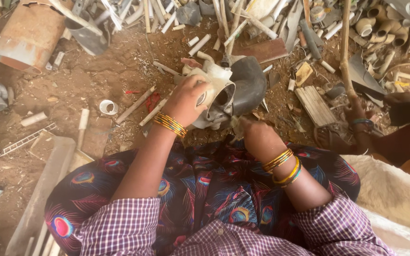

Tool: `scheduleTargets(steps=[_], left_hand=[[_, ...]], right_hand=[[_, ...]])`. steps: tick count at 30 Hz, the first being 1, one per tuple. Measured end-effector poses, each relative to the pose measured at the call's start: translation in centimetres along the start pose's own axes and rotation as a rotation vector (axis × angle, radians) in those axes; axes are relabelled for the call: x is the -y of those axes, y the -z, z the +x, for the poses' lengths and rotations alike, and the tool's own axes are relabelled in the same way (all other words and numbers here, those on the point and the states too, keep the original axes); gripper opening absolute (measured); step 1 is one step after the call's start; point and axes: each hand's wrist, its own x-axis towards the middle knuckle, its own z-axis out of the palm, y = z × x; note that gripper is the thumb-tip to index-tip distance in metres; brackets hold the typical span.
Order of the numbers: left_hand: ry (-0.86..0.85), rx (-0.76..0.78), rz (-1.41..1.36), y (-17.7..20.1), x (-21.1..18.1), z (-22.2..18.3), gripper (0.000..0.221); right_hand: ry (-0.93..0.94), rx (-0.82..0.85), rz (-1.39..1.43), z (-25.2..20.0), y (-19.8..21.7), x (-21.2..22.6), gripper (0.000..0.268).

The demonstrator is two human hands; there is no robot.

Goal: The person handles and fits together various PVC plumbing components, including an elbow joint and straight pipes, while working in an area filled with plastic debris.

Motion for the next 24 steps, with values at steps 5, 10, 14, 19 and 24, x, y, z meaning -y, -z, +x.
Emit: scheduleTargets(steps=[5,10,14,19,24], left_hand=[[-0.053,0.009,0.040,0.9,-0.9,-0.3,0.047],[0.005,0.033,0.018,1.7,-1.1,-0.4,0.050],[0.009,0.036,-0.005,1.8,-0.8,-0.4,0.052],[0.008,0.046,0.008,1.7,-0.8,-0.3,0.054],[0.036,0.055,0.009,1.7,-0.6,-0.4,0.052]], right_hand=[[-0.082,0.086,-0.028,-0.7,0.3,-0.2,0.058],[0.016,-0.056,0.060,-0.8,0.6,0.0,0.054],[-0.037,0.117,-0.025,-0.7,0.8,0.3,0.053],[-0.137,0.105,-0.022,-0.1,0.3,0.8,0.048],[0.053,-0.029,0.020,0.0,-0.2,0.7,0.053]])
